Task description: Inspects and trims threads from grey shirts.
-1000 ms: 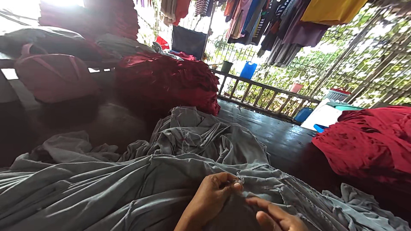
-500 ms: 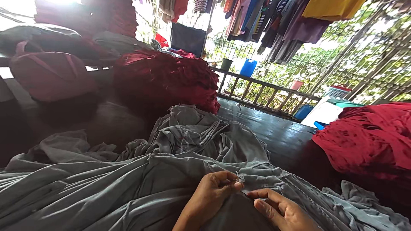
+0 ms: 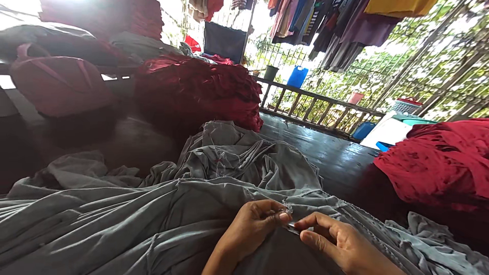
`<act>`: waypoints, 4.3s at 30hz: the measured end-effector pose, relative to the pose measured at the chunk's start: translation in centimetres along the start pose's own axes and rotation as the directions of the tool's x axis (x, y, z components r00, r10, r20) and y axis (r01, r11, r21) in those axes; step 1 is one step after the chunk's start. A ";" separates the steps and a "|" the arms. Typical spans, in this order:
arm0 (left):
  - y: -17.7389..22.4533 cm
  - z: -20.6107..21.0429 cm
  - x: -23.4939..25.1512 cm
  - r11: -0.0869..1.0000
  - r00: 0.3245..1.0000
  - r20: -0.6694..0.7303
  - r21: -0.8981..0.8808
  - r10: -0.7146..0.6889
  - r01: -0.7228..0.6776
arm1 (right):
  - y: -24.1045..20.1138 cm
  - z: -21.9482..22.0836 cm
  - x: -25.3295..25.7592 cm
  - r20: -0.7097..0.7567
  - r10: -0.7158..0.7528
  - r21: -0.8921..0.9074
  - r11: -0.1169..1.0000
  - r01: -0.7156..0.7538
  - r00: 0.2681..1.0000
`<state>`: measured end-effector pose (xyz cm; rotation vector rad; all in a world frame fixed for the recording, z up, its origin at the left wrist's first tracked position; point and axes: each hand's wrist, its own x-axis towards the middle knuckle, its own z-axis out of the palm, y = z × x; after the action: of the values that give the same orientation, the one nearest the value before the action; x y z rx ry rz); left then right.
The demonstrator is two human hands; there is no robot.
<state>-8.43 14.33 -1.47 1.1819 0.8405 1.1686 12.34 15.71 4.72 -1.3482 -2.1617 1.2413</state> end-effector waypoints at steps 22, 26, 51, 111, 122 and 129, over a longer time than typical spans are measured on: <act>0.2 -0.4 0.0 0.999 0.999 -0.009 -0.020 -0.047 0.047 | -0.1 0.1 0.8 0.028 -0.032 -0.053 0.998 0.033 0.999; 0.3 -0.5 -0.1 0.998 0.999 0.001 -0.051 -0.044 0.044 | -0.5 0.4 0.9 0.017 -0.025 -0.069 0.997 0.026 1.000; 0.5 -0.7 -0.1 0.983 0.999 -0.012 -0.177 -0.052 0.049 | -1.2 -0.3 1.0 0.059 -0.079 -0.228 0.969 0.090 0.995; 1.4 -0.8 -0.6 0.984 0.990 -0.012 0.110 0.141 -0.139 | -2.9 0.9 -1.0 -0.039 0.062 -0.059 0.996 -0.064 0.997; 1.1 -0.5 -0.6 0.962 0.974 -0.038 0.166 0.225 -0.215 | -2.8 1.1 -1.0 -0.078 0.038 -0.069 0.997 -0.043 0.996; 1.0 -0.7 -0.4 0.988 0.987 -0.075 0.074 0.142 -0.137 | -2.8 0.7 -1.7 -0.121 0.054 -0.141 0.987 -0.071 0.991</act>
<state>-9.38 14.06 -0.66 1.2736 0.8747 1.3173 11.13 13.38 6.82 -1.5180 -2.1788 1.0158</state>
